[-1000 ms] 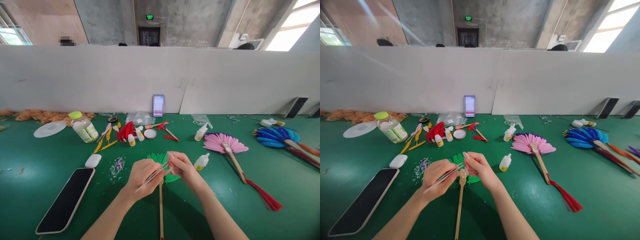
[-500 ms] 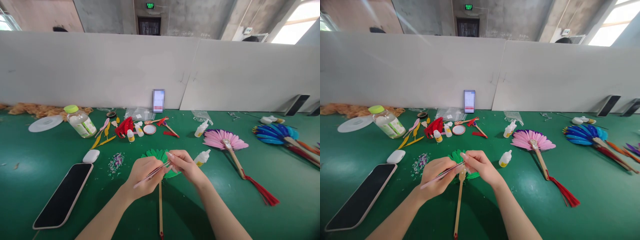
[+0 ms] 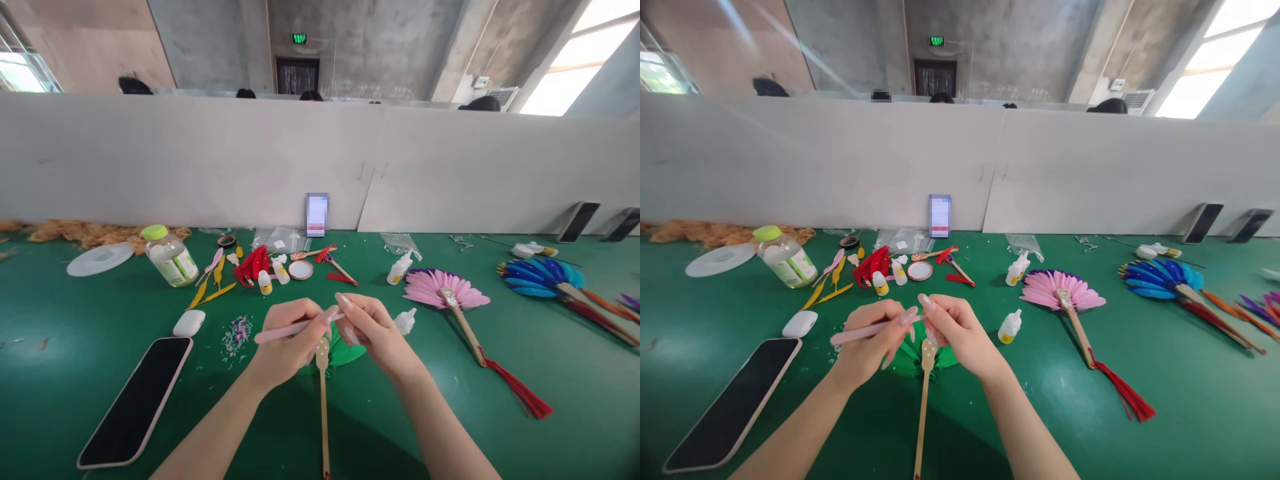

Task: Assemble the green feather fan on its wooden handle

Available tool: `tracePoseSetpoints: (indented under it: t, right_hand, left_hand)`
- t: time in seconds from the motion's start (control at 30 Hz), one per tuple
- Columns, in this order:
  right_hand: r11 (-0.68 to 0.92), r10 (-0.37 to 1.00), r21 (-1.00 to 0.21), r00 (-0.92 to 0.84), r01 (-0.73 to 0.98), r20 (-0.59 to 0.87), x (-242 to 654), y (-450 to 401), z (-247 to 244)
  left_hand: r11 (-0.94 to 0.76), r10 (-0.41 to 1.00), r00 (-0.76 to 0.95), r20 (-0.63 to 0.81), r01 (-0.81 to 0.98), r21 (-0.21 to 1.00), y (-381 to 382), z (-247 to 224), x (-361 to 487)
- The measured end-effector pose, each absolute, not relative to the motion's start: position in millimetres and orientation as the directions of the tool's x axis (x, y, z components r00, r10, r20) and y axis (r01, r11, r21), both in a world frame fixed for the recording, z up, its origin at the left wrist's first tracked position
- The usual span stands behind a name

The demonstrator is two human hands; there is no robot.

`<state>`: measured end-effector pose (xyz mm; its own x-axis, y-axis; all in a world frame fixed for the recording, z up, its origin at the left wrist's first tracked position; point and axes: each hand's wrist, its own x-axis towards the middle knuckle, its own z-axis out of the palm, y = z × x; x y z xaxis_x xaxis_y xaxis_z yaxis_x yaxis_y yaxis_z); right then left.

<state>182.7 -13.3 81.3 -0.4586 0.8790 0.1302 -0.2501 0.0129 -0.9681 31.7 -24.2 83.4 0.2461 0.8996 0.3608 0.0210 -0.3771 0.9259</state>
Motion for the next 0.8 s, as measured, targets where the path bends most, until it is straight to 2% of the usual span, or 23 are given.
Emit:
tracePoseSetpoints:
  t: [0.1, 0.2, 0.3, 0.37, 0.47, 0.57, 0.67, 0.8]
  right_hand:
    - [0.013, 0.888, -0.943, -0.431, -0.332, 0.163, 173.5, -12.7, 98.5]
    - [-0.016, 0.893, -0.909, -0.415, -0.417, 0.175, 164.9, -10.7, 109.0]
    - [-0.028, 0.885, -0.887, -0.423, -0.462, 0.192, 159.0, -12.1, 117.6]
    - [-0.022, 0.887, -0.874, -0.413, -0.485, 0.207, 156.4, -15.7, 122.8]
    - [-0.015, 0.903, -0.874, -0.382, -0.486, 0.197, 154.7, -21.7, 128.3]
    - [-0.008, 0.915, -0.884, -0.36, -0.467, 0.181, 156.7, -25.1, 131.9]
    - [0.0, 0.914, -0.895, -0.364, -0.446, 0.181, 160.7, -26.4, 134.5]
    - [-0.019, 0.899, -0.902, -0.402, -0.431, 0.173, 162.9, -28.6, 136.0]
  left_hand:
    - [-0.189, 0.922, 0.28, 0.267, -0.276, 0.942, -11.9, 92.2, 32.8]
    - [-0.044, 0.918, 0.32, 0.236, -0.508, 0.86, -1.8, 94.8, 36.2]
    - [0.024, 0.925, 0.314, 0.213, -0.609, 0.793, -0.8, 98.9, 37.6]
    - [-0.002, 0.926, 0.299, 0.231, -0.608, 0.794, -5.1, 104.8, 35.6]
    - [-0.163, 0.913, 0.264, 0.312, -0.466, 0.87, -15.0, 116.1, 28.0]
    - [-0.428, 0.869, 0.184, 0.46, -0.187, 0.884, -24.5, 127.7, 17.9]
    - [-0.622, 0.771, 0.193, 0.607, 0.025, 0.783, -30.8, 138.3, 9.1]
    - [-0.763, 0.646, 0.297, 0.703, 0.242, 0.599, -34.1, 148.0, 5.0]
